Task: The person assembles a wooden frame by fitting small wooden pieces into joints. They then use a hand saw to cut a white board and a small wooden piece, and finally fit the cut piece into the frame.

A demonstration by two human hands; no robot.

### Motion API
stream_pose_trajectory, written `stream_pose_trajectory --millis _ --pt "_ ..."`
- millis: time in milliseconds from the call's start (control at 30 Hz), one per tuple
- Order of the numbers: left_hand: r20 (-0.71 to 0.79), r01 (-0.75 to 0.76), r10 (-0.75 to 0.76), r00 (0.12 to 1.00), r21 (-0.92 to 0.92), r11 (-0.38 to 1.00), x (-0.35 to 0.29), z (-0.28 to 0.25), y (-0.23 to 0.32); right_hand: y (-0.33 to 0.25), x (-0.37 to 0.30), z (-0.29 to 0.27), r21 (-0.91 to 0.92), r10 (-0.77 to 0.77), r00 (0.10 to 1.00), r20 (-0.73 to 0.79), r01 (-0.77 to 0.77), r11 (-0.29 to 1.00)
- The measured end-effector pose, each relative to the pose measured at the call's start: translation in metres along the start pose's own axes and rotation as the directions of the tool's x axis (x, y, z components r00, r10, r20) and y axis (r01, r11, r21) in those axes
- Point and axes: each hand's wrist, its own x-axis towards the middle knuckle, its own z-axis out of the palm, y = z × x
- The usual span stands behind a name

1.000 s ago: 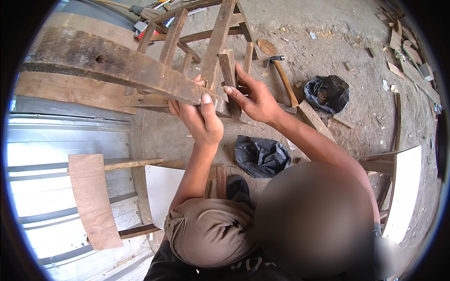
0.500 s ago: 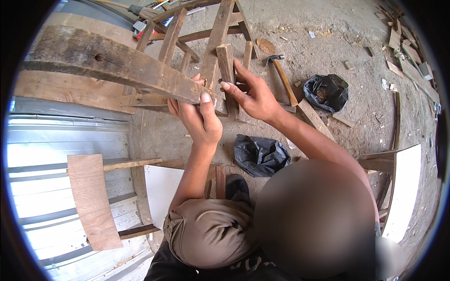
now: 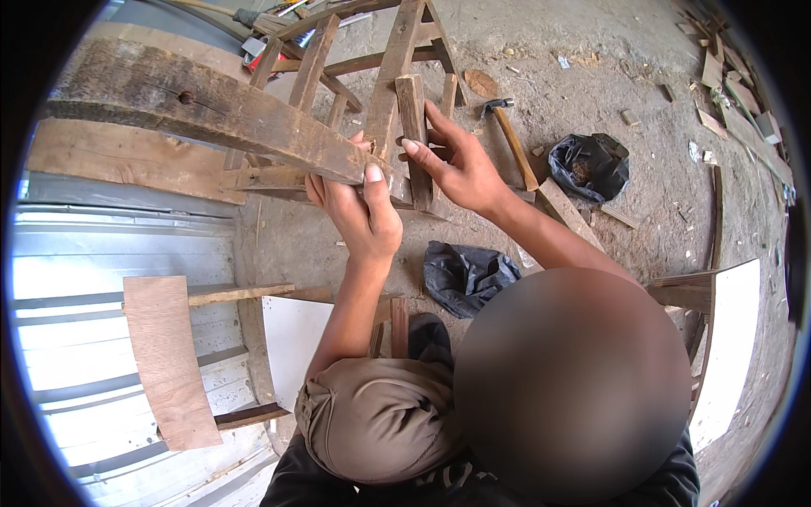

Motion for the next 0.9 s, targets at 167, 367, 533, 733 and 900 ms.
stream_pose_trajectory --millis 167,367,533,733,900 --pt "0.008 -0.009 0.009 1.000 0.024 1.000 0.000 -0.003 0.000 -0.002 -0.001 0.001 0.060 0.063 0.997 0.040 -0.065 0.996" --pt "0.011 0.000 0.000 1.000 -0.001 1.000 0.001 -0.001 -0.001 0.007 -0.004 -0.004 0.012 0.069 0.997 0.040 -0.069 0.998" --pt "0.017 0.004 -0.003 1.000 -0.001 1.000 -0.001 0.001 -0.002 0.004 -0.004 -0.006 0.011 0.033 0.998 0.053 -0.034 0.999" --pt "-0.034 -0.007 0.010 0.999 0.071 0.997 -0.001 0.001 -0.001 0.009 -0.003 -0.002 0.029 -0.022 0.999 0.034 0.021 0.999" --pt "0.209 0.085 -0.084 0.974 0.007 0.996 0.016 -0.022 -0.001 0.006 0.000 -0.011 0.077 0.107 0.985 0.132 -0.118 0.990"
